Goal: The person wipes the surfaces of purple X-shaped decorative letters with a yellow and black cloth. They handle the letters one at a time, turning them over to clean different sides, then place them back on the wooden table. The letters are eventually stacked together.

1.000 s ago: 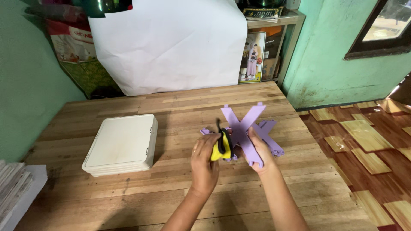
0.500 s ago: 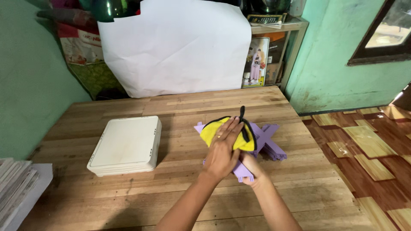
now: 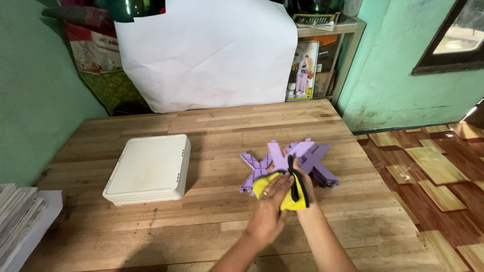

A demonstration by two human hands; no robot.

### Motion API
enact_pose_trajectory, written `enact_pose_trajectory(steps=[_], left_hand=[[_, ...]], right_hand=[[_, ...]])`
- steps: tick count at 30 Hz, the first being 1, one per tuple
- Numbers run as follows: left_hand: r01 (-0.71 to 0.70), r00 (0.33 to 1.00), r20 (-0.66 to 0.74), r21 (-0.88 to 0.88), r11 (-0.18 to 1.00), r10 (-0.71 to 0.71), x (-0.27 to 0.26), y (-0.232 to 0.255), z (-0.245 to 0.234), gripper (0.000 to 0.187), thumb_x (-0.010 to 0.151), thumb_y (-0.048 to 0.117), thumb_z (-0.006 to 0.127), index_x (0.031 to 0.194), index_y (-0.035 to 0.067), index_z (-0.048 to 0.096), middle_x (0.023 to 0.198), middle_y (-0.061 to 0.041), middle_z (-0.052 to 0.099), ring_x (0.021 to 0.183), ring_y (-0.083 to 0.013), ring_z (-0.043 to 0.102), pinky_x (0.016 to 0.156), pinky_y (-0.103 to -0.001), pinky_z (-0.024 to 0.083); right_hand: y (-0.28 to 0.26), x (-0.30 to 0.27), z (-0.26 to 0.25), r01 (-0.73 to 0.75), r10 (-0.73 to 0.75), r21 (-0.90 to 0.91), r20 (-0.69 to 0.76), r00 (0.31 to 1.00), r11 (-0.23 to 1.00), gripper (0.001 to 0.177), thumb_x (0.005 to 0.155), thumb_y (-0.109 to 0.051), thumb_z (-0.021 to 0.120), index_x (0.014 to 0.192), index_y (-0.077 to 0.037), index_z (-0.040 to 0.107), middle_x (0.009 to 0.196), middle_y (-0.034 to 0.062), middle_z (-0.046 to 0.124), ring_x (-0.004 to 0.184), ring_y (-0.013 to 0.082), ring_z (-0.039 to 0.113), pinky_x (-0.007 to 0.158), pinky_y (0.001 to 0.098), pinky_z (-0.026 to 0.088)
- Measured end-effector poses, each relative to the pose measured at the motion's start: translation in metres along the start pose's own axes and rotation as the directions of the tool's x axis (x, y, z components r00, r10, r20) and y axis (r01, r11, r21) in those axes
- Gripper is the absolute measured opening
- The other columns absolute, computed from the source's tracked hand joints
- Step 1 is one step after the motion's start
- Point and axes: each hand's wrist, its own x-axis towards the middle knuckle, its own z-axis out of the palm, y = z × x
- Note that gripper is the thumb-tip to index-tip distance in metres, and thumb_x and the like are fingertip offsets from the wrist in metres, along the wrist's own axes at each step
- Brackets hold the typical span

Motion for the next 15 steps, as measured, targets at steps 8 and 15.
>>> enact_pose_trajectory(steps=[8, 15], left_hand=[[0.041, 0.962, -0.262, -0.158, 0.987, -0.082, -0.018, 0.002, 0.017, 0.059, 0.076, -0.005, 0.074, 0.133, 0.000, 0.061, 0.127, -0.023, 0.067, 0.119, -0.0407, 0.065, 0.103, -0.044, 0.051], [0.518, 0.724, -0.302, -0.356, 0.778, -0.620, -0.009, -0.034, 0.011, 0.051, 0.079, 0.000, 0.072, 0.129, 0.005, 0.064, 0.097, -0.010, 0.079, 0.080, -0.0186, 0.074, 0.073, -0.035, 0.062]], right_hand=[[0.017, 0.029, -0.030, 0.082, -0.125, -0.194, -0.222, 0.967, 0.978, 0.058, 0.105, -0.044, 0.063, 0.152, -0.012, 0.053, 0.091, 0.0035, 0.052, 0.078, 0.0153, 0.052, 0.065, 0.0289, 0.048], [0.020, 0.026, -0.020, 0.021, -0.137, -0.487, -0.204, 0.969, 0.873, 0.080, 0.095, -0.029, 0.069, 0.164, -0.022, 0.029, 0.151, 0.0049, 0.050, 0.114, 0.0071, 0.059, 0.093, 0.0228, 0.047]])
